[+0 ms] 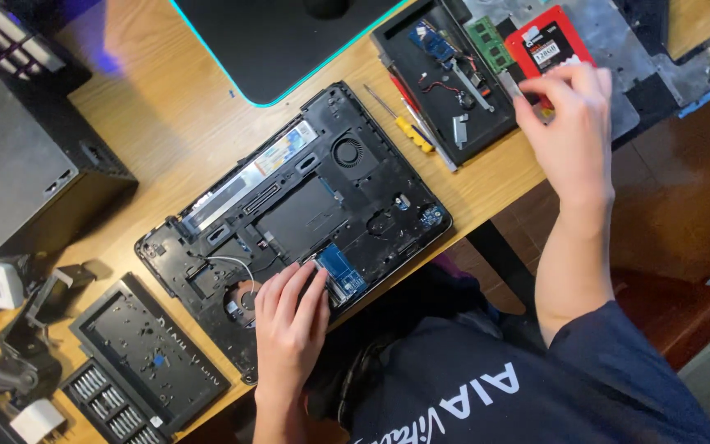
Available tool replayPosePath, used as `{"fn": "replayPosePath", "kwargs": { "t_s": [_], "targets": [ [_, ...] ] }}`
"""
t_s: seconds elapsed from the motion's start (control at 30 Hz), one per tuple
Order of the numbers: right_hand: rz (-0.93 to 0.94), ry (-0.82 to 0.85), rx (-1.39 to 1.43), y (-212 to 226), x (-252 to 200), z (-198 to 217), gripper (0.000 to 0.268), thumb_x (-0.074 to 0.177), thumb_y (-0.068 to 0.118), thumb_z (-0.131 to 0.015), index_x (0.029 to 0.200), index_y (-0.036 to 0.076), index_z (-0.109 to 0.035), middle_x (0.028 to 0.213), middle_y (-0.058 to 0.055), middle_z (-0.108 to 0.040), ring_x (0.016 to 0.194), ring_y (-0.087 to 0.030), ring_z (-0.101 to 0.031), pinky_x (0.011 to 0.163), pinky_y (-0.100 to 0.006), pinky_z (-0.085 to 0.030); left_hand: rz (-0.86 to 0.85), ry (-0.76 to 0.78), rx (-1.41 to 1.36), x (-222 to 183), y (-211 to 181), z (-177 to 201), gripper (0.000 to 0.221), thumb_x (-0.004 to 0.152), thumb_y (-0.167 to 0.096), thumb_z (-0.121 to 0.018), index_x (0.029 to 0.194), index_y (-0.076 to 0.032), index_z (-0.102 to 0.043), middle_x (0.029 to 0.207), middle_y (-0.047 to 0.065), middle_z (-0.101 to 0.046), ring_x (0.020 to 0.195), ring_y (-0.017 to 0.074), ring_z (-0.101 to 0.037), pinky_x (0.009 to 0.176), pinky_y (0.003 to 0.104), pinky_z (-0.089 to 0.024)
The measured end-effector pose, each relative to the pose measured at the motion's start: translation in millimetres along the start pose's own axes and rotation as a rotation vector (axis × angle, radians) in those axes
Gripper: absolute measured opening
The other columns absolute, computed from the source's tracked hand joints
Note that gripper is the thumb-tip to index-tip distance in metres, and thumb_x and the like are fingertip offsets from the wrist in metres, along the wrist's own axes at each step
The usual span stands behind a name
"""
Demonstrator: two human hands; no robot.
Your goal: Repairing or assembling internal components of a laptop on a workbench.
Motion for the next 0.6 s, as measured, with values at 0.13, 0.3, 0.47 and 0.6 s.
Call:
{"fn": "replayPosePath", "kwargs": {
  "t_s": [0.13,0.3,0.47,0.6],
  "targets": [
    [0.008,0.045,-0.089,-25.0,6.0,-11.9,0.024,0.1,0.013,-0.078,0.122,0.006,-0.071,0.134,-0.012,-0.058,0.128,-0.033,-0.049,0.114,-0.045,-0.041,0.035,0.006,0.036,-2.7,1.1,-2.3,0.035,0.084,-0.003,-0.076,0.119,-0.003,-0.071,0.124,0.011,-0.068,0.121,0.0316,-0.062,0.103,0.046,-0.048],
    [0.018,0.009,-0.138,-36.8,8.3,-12.1,0.032,0.098,0.016,-0.078,0.126,0.005,-0.068,0.144,-0.019,-0.053,0.138,-0.038,-0.046,0.114,-0.051,-0.036,0.053,0.008,0.029,-1.7,0.5,-1.3,0.033,0.084,-0.003,-0.075,0.118,-0.003,-0.071,0.124,0.01,-0.068,0.121,0.0316,-0.062,0.103,0.045,-0.049],
    [0.012,-0.038,-0.165,-52.3,9.2,-16.2,0.04,0.092,0.016,-0.077,0.128,0.004,-0.066,0.146,-0.023,-0.052,0.14,-0.041,-0.046,0.115,-0.052,-0.033,0.065,0.015,0.027,-1.8,0.2,-1.2,0.033,0.085,-0.002,-0.074,0.117,-0.003,-0.071,0.125,0.01,-0.068,0.121,0.0316,-0.062,0.103,0.045,-0.049],
    [-0.034,-0.105,-0.047,-53.5,14.0,-6.8,0.04,0.092,0.013,-0.077,0.129,0.002,-0.066,0.14,-0.019,-0.061,0.134,-0.037,-0.055,0.114,-0.049,-0.039,0.062,0.016,0.028,-2.2,0.7,-1.6,0.033,0.085,-0.003,-0.074,0.117,-0.003,-0.072,0.125,0.01,-0.068,0.121,0.0317,-0.062,0.102,0.045,-0.049]
  ]
}}
Point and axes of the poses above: each hand's wrist, its own x-axis towards the middle knuckle, its own z-axis out of the back of the hand, y = z × x, the point moved 3 cm from there along x, towards the middle knuckle
